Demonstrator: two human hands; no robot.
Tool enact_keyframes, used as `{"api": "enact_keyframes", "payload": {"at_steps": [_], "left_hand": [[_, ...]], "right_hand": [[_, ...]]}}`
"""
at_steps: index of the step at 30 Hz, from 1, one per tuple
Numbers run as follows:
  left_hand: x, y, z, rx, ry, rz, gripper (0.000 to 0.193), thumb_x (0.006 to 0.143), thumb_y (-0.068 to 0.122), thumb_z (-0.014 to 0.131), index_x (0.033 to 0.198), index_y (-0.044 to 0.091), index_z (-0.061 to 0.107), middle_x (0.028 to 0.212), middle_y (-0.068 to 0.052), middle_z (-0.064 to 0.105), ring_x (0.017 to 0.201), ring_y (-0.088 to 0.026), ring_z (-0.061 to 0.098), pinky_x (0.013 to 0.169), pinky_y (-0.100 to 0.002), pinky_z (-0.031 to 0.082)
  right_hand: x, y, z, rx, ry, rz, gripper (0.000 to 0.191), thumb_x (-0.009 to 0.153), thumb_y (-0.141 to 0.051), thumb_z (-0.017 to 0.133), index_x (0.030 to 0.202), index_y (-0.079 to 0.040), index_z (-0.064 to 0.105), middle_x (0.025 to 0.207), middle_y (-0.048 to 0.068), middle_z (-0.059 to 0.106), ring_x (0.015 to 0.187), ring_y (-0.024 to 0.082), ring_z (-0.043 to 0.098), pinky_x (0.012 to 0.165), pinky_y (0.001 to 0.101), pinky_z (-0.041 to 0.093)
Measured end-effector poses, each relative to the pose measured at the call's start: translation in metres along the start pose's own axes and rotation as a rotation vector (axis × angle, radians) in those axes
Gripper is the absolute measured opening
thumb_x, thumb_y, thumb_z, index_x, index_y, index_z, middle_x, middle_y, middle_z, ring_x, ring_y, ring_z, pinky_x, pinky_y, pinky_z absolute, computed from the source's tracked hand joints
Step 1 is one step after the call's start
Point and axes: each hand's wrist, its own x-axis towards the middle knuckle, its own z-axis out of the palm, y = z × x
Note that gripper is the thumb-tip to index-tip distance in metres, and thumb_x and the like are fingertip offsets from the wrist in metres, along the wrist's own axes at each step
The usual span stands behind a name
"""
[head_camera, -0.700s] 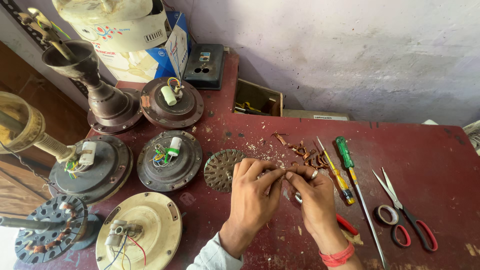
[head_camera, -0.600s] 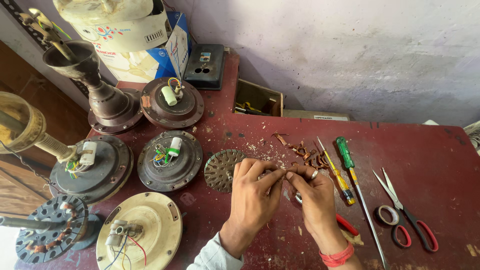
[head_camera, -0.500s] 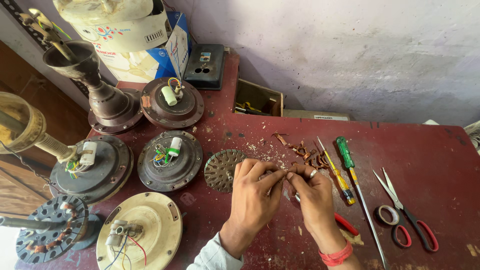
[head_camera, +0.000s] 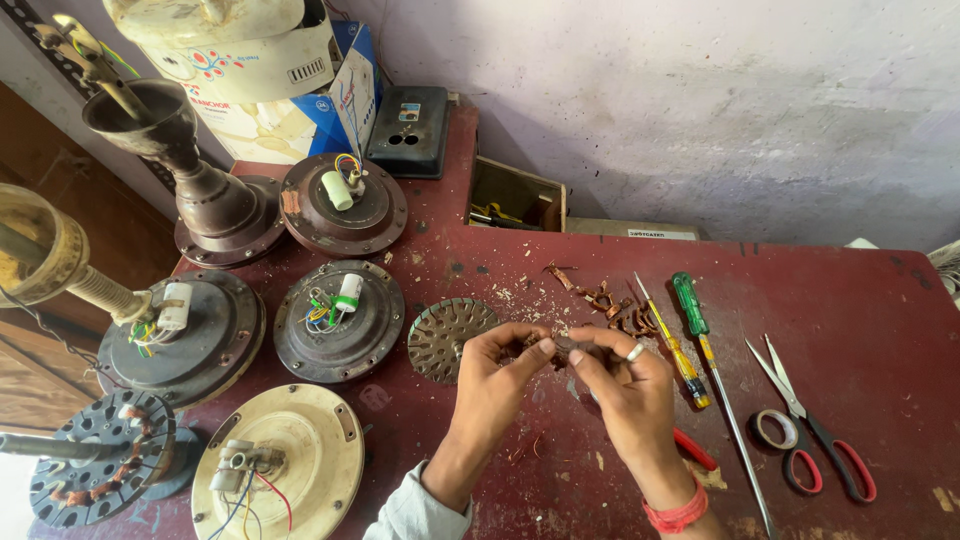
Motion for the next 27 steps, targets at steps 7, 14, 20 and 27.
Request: {"api": "enact_keyframes", "payload": {"at_steps": [7,14,20,27], "left_hand": [[0.002,-0.004,0.001,-0.059,-0.036,0.019,0.012,0.089,0.010,0.074,0.098,0.002,0.075,0.084,-0.003,0.073,0.074,-0.007,0.064,0.067,-0.023,0.052],[0.005,-0.012,0.000,-0.257,-0.104,0.016,0.007,0.092,0.007,0.071,0.096,0.002,0.073,0.086,-0.003,0.070,0.079,-0.010,0.061,0.074,-0.025,0.050],[0.003,-0.012,0.000,-0.186,-0.115,-0.005,0.011,0.090,0.007,0.074,0.098,0.000,0.075,0.084,-0.003,0.071,0.074,-0.009,0.058,0.065,-0.024,0.045],[0.005,-0.007,0.001,-0.052,-0.085,0.048,0.015,0.087,0.009,0.077,0.101,0.003,0.075,0.084,-0.002,0.074,0.074,-0.006,0.062,0.066,-0.022,0.050]], "right_hand": [[-0.001,0.003,0.003,-0.023,-0.027,0.021,0.025,0.088,-0.004,0.071,0.112,-0.001,0.076,0.069,-0.002,0.062,0.055,0.005,0.049,0.045,0.0211,0.035],[0.002,0.015,0.002,0.302,-0.032,0.240,0.022,0.086,-0.004,0.074,0.107,0.002,0.077,0.072,0.003,0.067,0.061,0.008,0.055,0.054,0.0222,0.041],[0.005,0.013,0.002,0.316,0.002,0.301,0.016,0.089,-0.007,0.073,0.101,0.002,0.078,0.076,0.006,0.072,0.061,0.010,0.058,0.055,0.0241,0.045],[0.007,0.010,0.002,0.266,-0.007,0.349,0.016,0.086,-0.006,0.074,0.100,0.002,0.077,0.075,0.005,0.073,0.060,0.007,0.057,0.052,0.0217,0.043]]}}
